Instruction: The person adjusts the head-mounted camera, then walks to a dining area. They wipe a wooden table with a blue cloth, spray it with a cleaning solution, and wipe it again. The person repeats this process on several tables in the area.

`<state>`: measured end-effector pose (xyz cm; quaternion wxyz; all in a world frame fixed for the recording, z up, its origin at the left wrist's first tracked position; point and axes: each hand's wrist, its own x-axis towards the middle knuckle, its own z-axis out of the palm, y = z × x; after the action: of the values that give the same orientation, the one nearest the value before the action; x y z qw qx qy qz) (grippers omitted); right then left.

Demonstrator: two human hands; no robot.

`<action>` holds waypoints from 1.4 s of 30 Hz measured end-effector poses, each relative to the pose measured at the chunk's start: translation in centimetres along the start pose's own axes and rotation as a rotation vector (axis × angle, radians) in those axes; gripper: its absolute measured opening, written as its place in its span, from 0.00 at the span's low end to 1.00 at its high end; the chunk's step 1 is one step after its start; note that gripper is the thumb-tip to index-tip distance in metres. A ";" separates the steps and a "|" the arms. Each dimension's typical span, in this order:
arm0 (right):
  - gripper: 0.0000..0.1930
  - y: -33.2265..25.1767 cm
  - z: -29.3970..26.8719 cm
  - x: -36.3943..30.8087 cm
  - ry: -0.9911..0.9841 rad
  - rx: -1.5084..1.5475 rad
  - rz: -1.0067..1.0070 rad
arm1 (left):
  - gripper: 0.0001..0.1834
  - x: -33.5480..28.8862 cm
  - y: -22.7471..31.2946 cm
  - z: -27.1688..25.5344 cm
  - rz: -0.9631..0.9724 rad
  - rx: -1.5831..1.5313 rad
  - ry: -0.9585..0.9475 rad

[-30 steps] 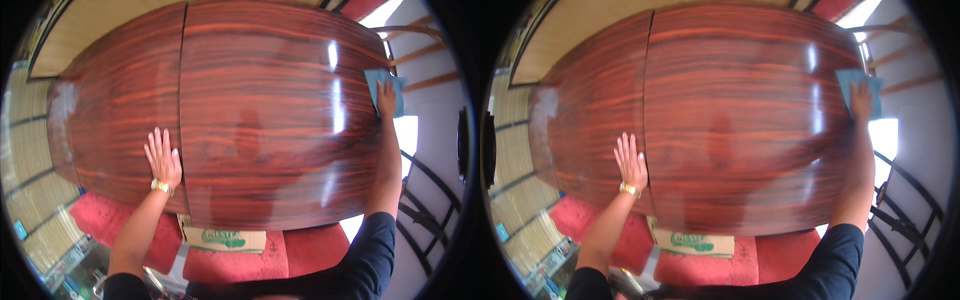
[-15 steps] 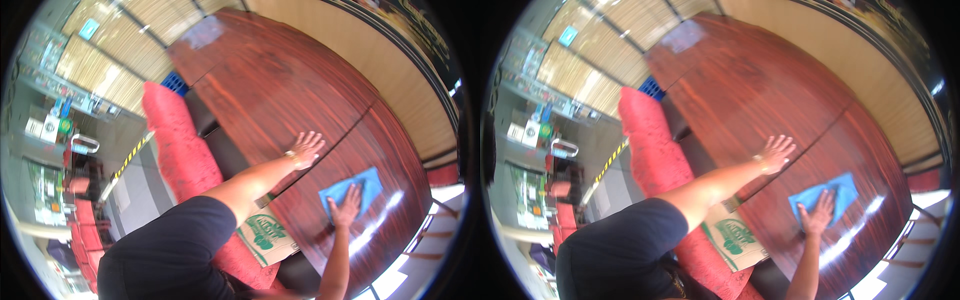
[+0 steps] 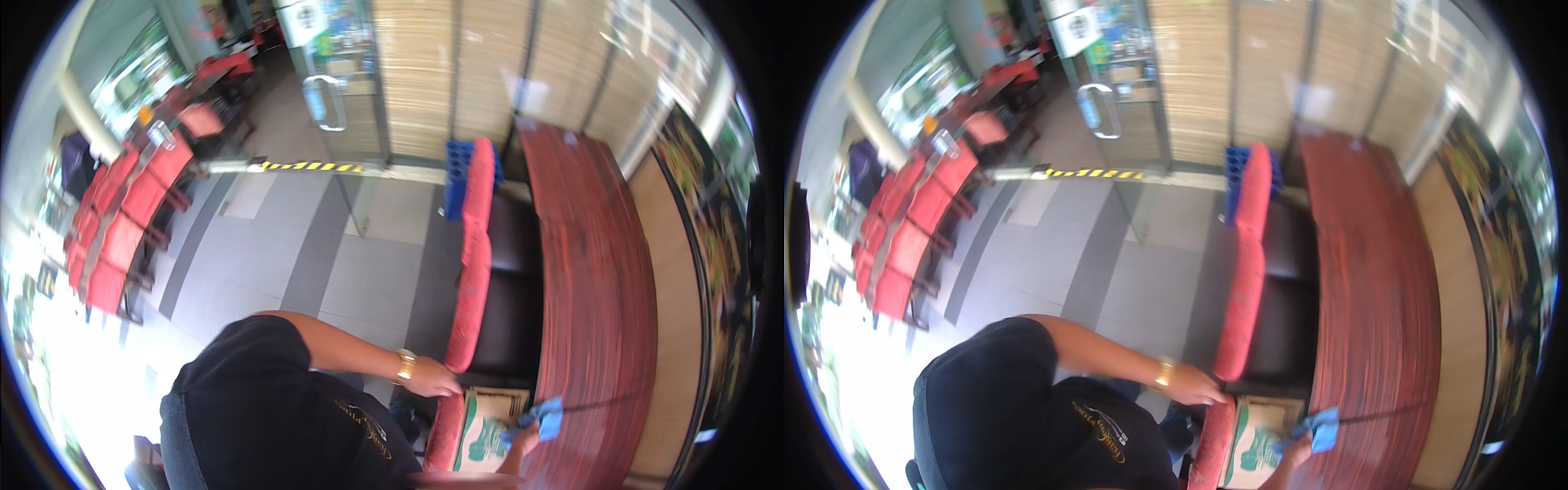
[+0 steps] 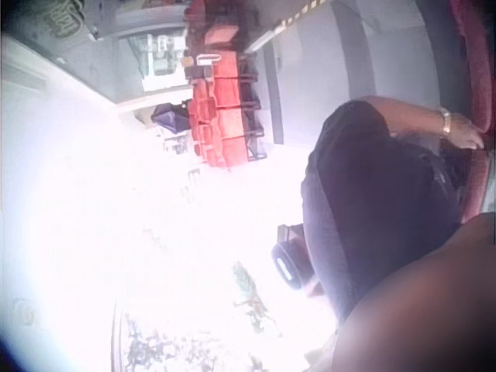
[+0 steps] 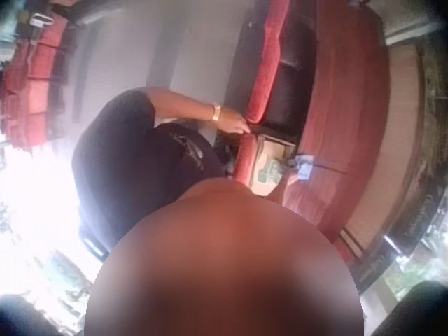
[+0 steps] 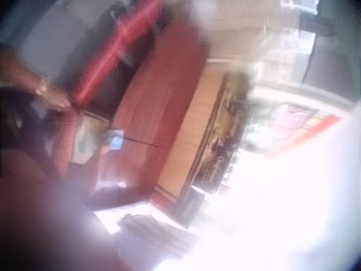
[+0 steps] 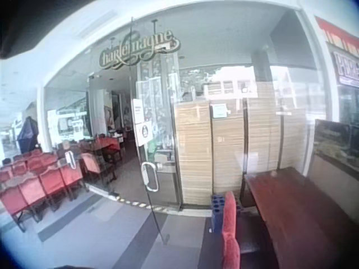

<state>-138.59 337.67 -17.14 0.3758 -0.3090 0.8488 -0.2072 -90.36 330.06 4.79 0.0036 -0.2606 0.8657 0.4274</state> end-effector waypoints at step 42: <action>0.25 -67.7 84.8 -97.5 -2.924 -0.846 -2.017 | 0.32 -87.7 -20.9 3.5 0.960 -1.241 2.946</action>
<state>2.64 344.88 18.56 -0.3828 0.6206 0.6240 -0.2810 -5.85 361.57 7.23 0.9795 0.1034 0.1650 -0.0505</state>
